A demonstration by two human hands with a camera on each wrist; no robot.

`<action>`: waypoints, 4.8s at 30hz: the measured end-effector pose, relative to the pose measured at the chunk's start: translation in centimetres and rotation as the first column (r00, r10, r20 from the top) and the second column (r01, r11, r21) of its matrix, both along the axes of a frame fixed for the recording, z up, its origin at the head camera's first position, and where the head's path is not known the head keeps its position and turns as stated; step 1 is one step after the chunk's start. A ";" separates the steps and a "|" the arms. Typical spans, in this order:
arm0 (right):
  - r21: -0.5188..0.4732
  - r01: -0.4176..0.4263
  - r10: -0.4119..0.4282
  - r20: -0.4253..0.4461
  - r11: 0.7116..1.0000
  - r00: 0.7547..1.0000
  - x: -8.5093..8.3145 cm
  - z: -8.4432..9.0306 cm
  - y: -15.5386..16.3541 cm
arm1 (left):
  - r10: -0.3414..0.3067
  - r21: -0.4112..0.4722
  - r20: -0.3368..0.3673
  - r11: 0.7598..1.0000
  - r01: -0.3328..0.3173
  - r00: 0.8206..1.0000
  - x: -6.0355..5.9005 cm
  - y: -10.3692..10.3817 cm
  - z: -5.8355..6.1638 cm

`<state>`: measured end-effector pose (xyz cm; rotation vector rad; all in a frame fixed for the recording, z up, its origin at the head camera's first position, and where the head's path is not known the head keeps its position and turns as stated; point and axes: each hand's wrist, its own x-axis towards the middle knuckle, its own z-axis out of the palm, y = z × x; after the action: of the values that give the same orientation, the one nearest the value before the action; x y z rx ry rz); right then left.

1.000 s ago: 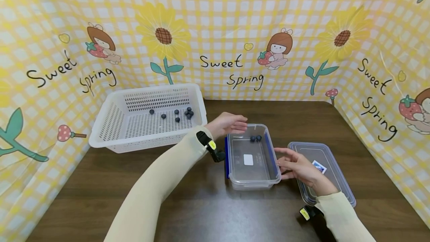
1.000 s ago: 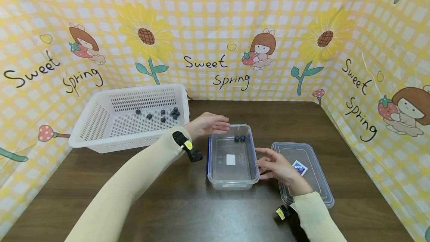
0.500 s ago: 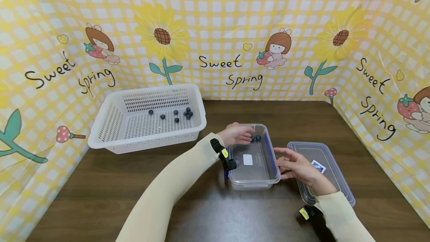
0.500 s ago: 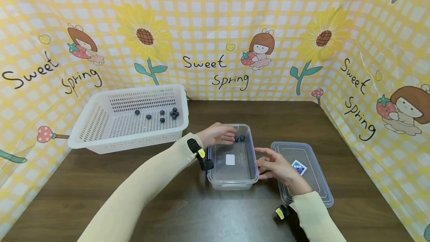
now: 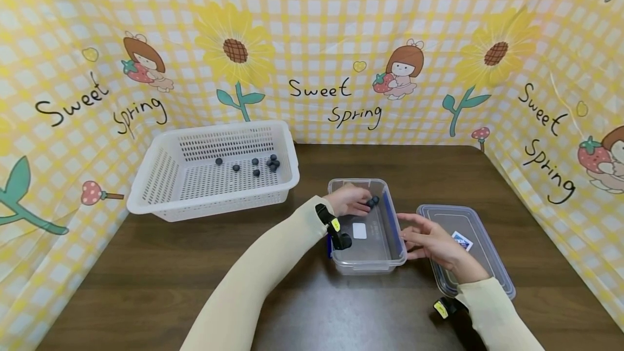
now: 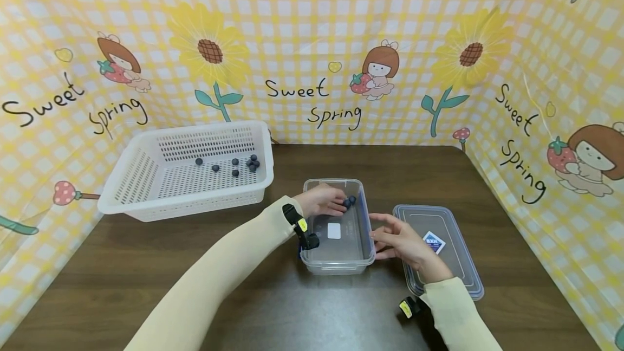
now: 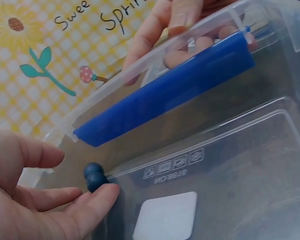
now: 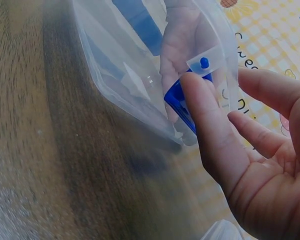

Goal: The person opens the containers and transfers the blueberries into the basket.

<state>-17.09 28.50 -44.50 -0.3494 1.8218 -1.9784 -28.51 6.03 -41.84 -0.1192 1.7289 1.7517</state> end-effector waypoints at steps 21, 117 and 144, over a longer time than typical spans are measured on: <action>-0.005 -0.007 0.007 -0.015 1.000 1.000 0.7 -0.1 0.0 | -0.094 0.066 0.024 0.994 0.092 0.995 1.2 1.7 -1.2; -0.003 0.023 -0.023 -0.003 1.000 1.000 0.1 -0.3 0.0 | 0.756 0.292 0.055 0.612 -0.735 0.652 -8.6 -25.7 4.8; 0.000 0.022 -0.022 0.003 1.000 1.000 0.1 0.0 0.1 | 0.443 0.286 -0.037 0.864 -0.415 0.896 -7.1 -16.2 7.3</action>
<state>-17.01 28.59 -44.50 -0.3280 1.8316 -1.9922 -35.61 -10.13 -34.53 -0.3227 1.5942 2.3439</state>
